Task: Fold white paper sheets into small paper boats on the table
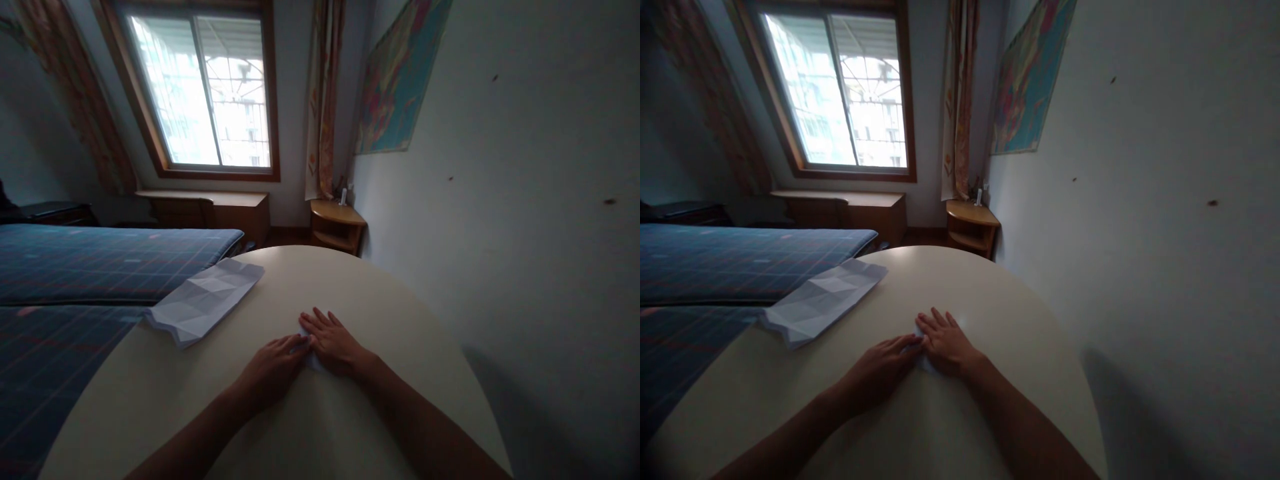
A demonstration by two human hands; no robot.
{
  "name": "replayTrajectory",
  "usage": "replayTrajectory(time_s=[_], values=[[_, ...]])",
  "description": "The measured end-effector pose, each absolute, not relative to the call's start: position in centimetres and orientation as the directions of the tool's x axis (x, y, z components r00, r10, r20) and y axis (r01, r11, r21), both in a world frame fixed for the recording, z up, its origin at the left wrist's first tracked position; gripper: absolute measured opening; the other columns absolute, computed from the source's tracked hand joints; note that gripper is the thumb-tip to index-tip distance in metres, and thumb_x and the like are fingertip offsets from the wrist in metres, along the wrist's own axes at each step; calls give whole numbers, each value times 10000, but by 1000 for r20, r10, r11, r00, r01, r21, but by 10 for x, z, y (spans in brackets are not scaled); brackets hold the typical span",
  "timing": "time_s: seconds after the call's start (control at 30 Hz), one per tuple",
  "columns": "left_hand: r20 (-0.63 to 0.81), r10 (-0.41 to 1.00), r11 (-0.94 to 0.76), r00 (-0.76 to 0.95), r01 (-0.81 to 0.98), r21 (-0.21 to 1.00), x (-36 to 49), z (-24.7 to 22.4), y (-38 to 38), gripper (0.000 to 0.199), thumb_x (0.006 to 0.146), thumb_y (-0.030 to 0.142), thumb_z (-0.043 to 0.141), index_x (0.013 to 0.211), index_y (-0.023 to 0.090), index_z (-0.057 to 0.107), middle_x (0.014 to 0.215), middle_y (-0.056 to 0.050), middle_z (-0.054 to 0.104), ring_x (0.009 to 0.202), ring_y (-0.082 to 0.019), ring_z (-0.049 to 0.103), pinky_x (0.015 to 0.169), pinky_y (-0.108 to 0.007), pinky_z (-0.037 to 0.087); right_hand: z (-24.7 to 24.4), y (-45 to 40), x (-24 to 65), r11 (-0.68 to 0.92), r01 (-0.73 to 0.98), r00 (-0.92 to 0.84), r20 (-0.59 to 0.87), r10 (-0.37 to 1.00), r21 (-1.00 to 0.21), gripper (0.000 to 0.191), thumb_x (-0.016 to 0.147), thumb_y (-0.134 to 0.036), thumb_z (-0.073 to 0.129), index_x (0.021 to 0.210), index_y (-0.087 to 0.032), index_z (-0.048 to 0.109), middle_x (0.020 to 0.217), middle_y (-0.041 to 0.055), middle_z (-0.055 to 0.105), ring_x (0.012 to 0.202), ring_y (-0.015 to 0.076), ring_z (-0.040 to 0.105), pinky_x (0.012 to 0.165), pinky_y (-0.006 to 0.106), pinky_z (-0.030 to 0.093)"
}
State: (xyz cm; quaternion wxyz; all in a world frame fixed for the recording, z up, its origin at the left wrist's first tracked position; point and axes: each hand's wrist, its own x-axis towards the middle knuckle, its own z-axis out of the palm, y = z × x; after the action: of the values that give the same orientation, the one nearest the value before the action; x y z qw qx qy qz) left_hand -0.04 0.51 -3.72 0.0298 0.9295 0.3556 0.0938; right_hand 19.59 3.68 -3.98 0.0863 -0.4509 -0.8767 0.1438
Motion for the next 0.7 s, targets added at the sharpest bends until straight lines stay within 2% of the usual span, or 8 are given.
replayTrajectory(time_s=[0.1, 0.27, 0.43, 0.57, 0.7], values=[[184, 670, -741, 720, 663, 104, -1, -40, 5, 412, 930, 100, 458, 1324, 201, 525, 1360, -120, 568, 1201, -248, 582, 1006, -410, 494, -39, 29, 199, 540, 790, -570, -21, 822, -290, 569, 1000, -337, 244, 1527, -123, 256, 1593, 58, 199, 1481, 270, 105, 1192, 511, 115], [191, 663, -745, 724, 662, 75, 0, -38, 5, 372, 919, 99, 492, 1270, 180, 585, 1352, -126, 584, 1215, -243, 582, 1040, -398, 477, -36, 21, 213, 412, 876, -451, -125, 884, -252, 625, 997, -407, 202, 1538, -95, 197, 1604, 76, 138, 1482, 289, 86, 1190, 515, 113], [226, 665, -744, 712, 656, 123, -3, -38, 8, 350, 934, 123, 490, 1258, 195, 604, 1352, -113, 592, 1211, -237, 590, 1030, -399, 492, -36, 20, 223, 321, 922, -354, -139, 925, -217, 628, 996, -409, 196, 1542, -100, 187, 1608, 64, 100, 1483, 296, 51, 1191, 518, 91], [233, 669, -741, 706, 657, 136, -9, -43, 13, 373, 934, 106, 481, 1276, 203, 592, 1366, -112, 581, 1226, -230, 580, 1042, -390, 482, -36, 14, 218, 353, 909, -387, -131, 913, -222, 641, 1002, -437, 201, 1538, -87, 196, 1605, 91, 101, 1483, 301, 45, 1190, 520, 75], [218, 641, -764, 736, 639, 92, -14, -43, 16, 365, 935, 127, 491, 1290, 166, 568, 1383, -136, 560, 1247, -232, 560, 1051, -393, 471, -33, 7, 210, 430, 859, -476, -123, 871, -277, 692, 998, -531, 220, 1541, -103, 190, 1604, 120, 77, 1482, 306, 24, 1186, 538, 31]])
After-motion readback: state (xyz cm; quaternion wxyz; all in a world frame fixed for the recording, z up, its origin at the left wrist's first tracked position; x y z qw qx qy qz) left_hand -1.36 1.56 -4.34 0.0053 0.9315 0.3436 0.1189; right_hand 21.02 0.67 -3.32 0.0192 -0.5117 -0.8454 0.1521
